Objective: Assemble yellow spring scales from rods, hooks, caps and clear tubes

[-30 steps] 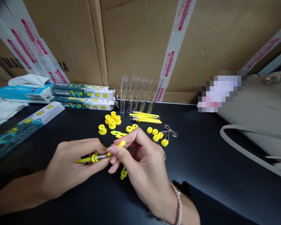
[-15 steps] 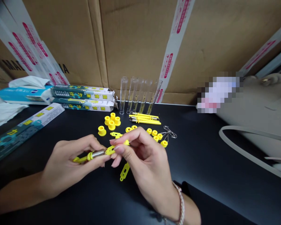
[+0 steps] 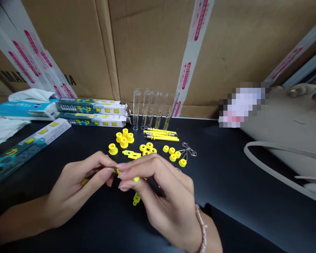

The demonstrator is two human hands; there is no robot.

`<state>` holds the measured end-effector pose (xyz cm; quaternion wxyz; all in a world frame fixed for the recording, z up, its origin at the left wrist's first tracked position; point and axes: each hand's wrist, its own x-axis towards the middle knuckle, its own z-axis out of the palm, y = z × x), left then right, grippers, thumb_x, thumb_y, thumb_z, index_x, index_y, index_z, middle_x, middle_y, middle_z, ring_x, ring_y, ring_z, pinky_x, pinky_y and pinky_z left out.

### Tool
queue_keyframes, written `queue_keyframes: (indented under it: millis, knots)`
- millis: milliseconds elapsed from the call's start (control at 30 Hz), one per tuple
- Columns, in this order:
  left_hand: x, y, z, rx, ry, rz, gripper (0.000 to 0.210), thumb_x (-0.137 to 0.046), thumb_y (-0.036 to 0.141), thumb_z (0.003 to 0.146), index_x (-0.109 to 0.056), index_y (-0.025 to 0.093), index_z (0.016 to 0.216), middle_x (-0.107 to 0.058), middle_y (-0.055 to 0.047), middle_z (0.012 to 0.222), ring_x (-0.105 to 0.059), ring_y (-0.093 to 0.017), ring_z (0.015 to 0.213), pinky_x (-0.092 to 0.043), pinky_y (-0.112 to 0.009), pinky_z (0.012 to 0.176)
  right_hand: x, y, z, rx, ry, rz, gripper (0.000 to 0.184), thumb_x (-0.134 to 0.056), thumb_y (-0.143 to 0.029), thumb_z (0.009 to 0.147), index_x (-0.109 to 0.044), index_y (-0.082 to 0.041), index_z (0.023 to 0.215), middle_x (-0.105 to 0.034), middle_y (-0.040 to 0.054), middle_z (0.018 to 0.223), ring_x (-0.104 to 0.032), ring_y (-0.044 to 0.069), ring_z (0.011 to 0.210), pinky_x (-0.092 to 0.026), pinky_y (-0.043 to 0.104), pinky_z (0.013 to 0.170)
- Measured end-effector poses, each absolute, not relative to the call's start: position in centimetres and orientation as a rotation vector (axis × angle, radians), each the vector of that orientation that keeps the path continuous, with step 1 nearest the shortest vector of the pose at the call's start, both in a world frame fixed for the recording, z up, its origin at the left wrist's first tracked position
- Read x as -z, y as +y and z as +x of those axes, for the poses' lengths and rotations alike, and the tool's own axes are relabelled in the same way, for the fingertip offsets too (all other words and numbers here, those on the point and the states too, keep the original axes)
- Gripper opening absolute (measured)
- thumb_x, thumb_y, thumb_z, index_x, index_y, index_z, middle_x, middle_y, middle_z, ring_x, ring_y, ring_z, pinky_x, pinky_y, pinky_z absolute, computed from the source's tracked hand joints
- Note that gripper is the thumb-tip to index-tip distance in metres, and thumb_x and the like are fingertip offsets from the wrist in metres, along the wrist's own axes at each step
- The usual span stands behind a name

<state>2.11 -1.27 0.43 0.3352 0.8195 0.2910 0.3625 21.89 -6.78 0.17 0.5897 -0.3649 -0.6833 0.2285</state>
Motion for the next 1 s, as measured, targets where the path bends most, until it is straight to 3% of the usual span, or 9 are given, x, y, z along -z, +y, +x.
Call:
queue_keyframes:
  millis: [133,233,400,500,667,1000]
  knots:
    - [-0.4,-1.2,2.3,-0.812,0.823,2.184,0.022,-0.045,0.023,0.102,-0.062,0.02,0.088,-0.063,0.006,0.069,-0.061,-0.008,0.063,-0.045,-0.017,0.063,-0.7,-6.1,21.9,-0.708,-1.49,-0.887,0.016,-0.071,-0.011,0.088,-0.074,-0.025,0.096,-0.076,0.0029,0.094,-0.074,0.016,0.069,-0.063,0.028,0.062]
    - [-0.5,-1.2,2.3,-0.754,0.789,2.284,0.026,-0.044,0.019,0.101,-0.058,0.019,0.079,-0.06,0.005,0.07,-0.059,-0.008,0.064,-0.043,-0.017,0.062,-1.4,-5.2,21.8,-1.028,-1.328,-0.903,0.005,-0.077,-0.023,0.085,-0.072,-0.021,0.087,-0.073,0.0007,0.08,-0.069,0.012,0.052,-0.06,0.024,0.05]
    - [-0.3,-1.1,2.2,-0.719,0.615,2.421,0.018,-0.048,0.018,0.101,-0.062,0.019,0.09,-0.065,0.003,0.08,-0.061,-0.01,0.074,-0.045,-0.016,0.07,-1.8,-4.1,21.8,-1.453,-1.157,-0.945,0.029,-0.086,-0.034,0.074,-0.062,-0.018,0.076,-0.064,-0.0046,0.053,-0.057,0.008,0.038,-0.047,0.016,0.037]
    - [-0.1,-0.9,2.2,-0.74,0.595,2.415,0.015,-0.054,0.021,0.1,-0.062,0.018,0.088,-0.066,0.002,0.081,-0.061,-0.01,0.074,-0.045,-0.017,0.07,-1.7,-4.0,21.9,-1.556,-1.115,-0.94,0.034,-0.086,-0.035,0.074,-0.057,-0.017,0.075,-0.067,-0.0035,0.052,-0.056,0.006,0.036,-0.043,0.013,0.037]
    - [-0.1,-0.8,2.4,-0.823,0.594,2.394,0.01,-0.064,0.019,0.094,-0.066,0.016,0.085,-0.065,0.002,0.076,-0.059,-0.01,0.069,-0.044,-0.018,0.066,-1.5,-4.0,22.0,-1.611,-1.086,-0.926,0.034,-0.084,-0.034,0.077,-0.055,-0.017,0.076,-0.07,-0.0024,0.055,-0.06,0.007,0.038,-0.046,0.013,0.041]
    - [-0.2,-1.1,2.5,-1.018,0.685,2.252,0.01,-0.071,0.01,0.085,-0.075,0.019,0.084,-0.067,0.005,0.072,-0.055,-0.005,0.06,-0.044,-0.013,0.066,-1.9,-4.6,21.3,-1.466,-1.027,-1.001,0.038,-0.086,-0.034,0.074,-0.052,-0.019,0.073,-0.071,-0.0022,0.056,-0.064,0.008,0.042,-0.052,0.014,0.047]
